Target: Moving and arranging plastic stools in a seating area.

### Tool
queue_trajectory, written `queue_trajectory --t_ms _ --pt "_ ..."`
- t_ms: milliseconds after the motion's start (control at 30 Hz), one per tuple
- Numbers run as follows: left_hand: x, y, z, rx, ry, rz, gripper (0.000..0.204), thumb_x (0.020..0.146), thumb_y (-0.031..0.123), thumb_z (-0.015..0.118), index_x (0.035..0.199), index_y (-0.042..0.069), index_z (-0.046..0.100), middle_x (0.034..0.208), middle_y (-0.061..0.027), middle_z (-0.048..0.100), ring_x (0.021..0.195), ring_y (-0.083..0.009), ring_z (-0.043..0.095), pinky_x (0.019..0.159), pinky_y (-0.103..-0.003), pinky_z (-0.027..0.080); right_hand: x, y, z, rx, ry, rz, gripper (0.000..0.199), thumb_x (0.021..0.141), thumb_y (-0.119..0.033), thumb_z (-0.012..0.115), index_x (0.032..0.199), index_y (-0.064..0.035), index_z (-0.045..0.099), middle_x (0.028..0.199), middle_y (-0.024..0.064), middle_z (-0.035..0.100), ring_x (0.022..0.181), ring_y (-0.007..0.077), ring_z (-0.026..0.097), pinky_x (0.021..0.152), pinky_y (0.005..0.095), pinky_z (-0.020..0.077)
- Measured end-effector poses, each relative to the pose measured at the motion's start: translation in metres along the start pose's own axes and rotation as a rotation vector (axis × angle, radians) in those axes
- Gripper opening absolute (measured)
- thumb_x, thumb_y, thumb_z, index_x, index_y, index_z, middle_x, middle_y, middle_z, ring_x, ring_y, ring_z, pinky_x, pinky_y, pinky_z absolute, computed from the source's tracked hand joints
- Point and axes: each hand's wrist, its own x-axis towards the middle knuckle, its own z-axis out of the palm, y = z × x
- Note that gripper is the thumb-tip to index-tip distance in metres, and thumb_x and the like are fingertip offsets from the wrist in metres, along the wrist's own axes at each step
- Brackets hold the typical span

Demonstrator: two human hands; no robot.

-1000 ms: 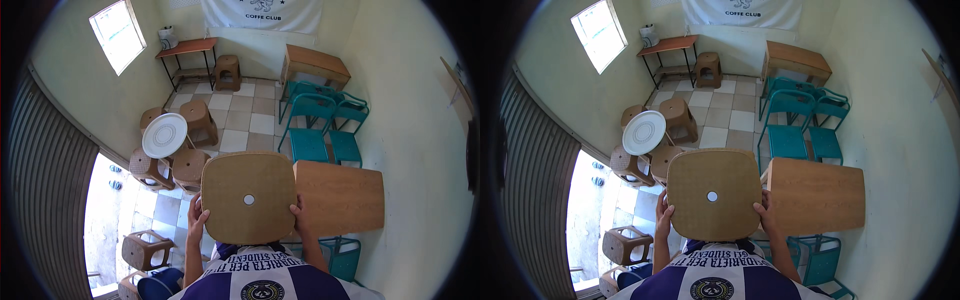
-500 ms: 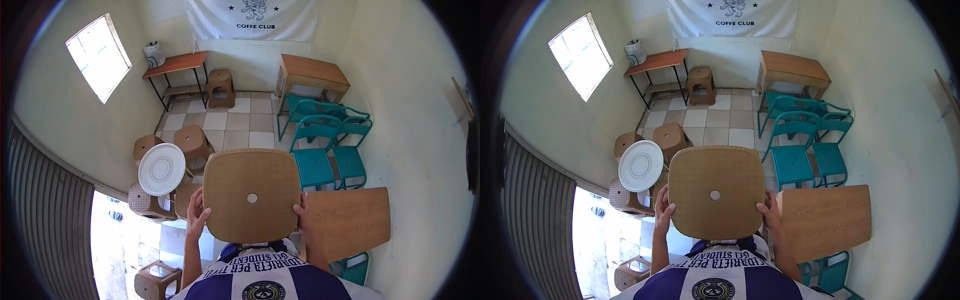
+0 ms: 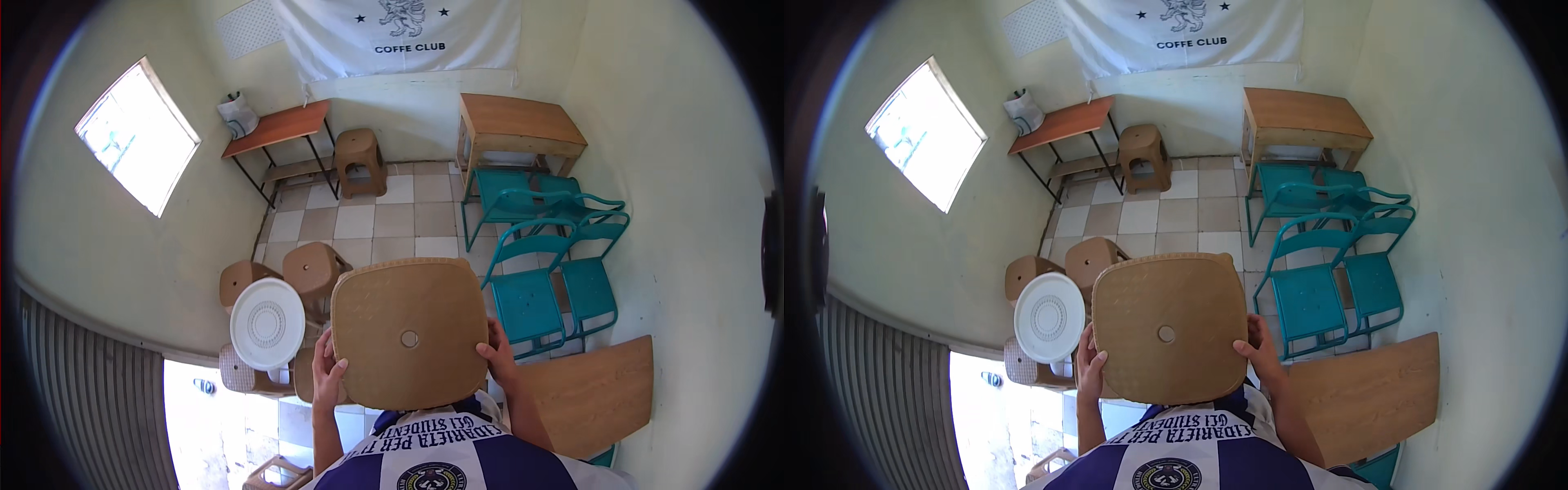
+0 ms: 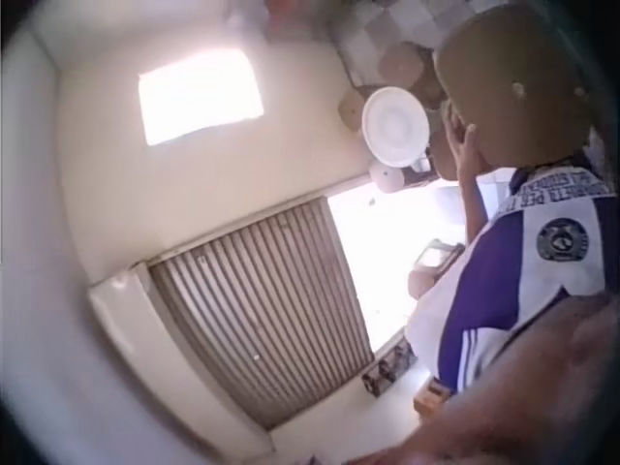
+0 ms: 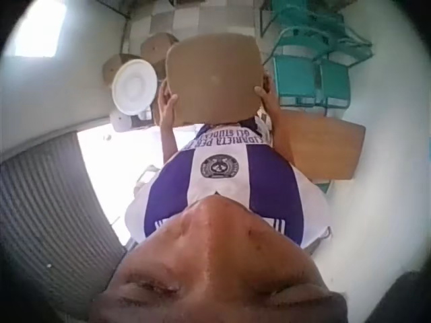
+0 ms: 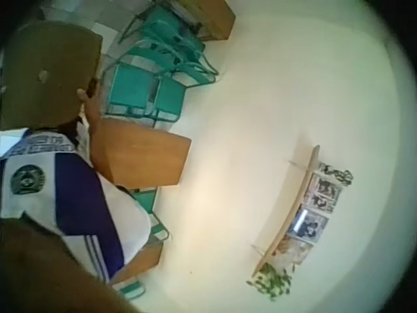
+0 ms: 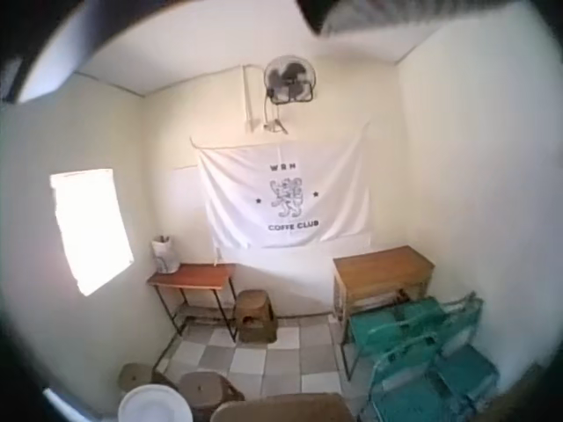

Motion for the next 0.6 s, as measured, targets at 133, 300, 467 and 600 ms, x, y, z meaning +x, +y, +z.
queue_trajectory --t_ms 133,300,467,600 --pt "0.06 0.001 0.024 -0.019 -0.019 -0.047 0.077 0.081 0.017 0.07 0.148 0.001 0.035 0.128 -0.0086 0.056 0.124 -0.0203 0.051 0.108 -0.033 0.037 0.05 -0.015 -0.016 -0.014 0.014 0.007 0.08 0.079 -0.032 0.078 0.139 -0.0017 0.035 0.135 0.0127 0.05 0.128 0.0238 0.047 0.109 0.0383 0.0356" --pt "0.127 -0.007 0.053 0.016 -0.025 -0.023 0.079 0.081 0.022 0.071 0.148 0.0 0.035 0.134 -0.0117 0.054 0.126 -0.0224 0.051 0.108 -0.035 0.037 0.117 -0.038 -0.041 -0.027 0.006 0.022 0.078 0.081 -0.031 0.076 0.14 -0.0017 0.034 0.136 0.0133 0.049 0.129 0.0245 0.046 0.11 0.0387 0.0347" --pt "0.187 -0.009 0.077 -0.08 -0.017 -0.022 0.077 0.081 0.017 0.073 0.147 0.001 0.035 0.131 -0.0097 0.056 0.125 -0.0207 0.051 0.108 -0.034 0.038 0.191 -0.059 -0.057 -0.068 -0.006 0.037 0.077 0.083 -0.033 0.075 0.14 -0.0019 0.034 0.136 0.0141 0.048 0.129 0.0248 0.045 0.11 0.0391 0.0351" --pt "0.244 -0.015 0.078 -0.121 -0.014 -0.051 0.08 0.08 0.018 0.076 0.147 0.0 0.035 0.13 -0.0101 0.057 0.125 -0.0211 0.052 0.107 -0.035 0.039 0.247 -0.067 -0.051 -0.132 0.044 0.045 0.078 0.082 -0.033 0.076 0.141 -0.0023 0.034 0.136 0.0142 0.048 0.129 0.0248 0.045 0.11 0.0392 0.0357"
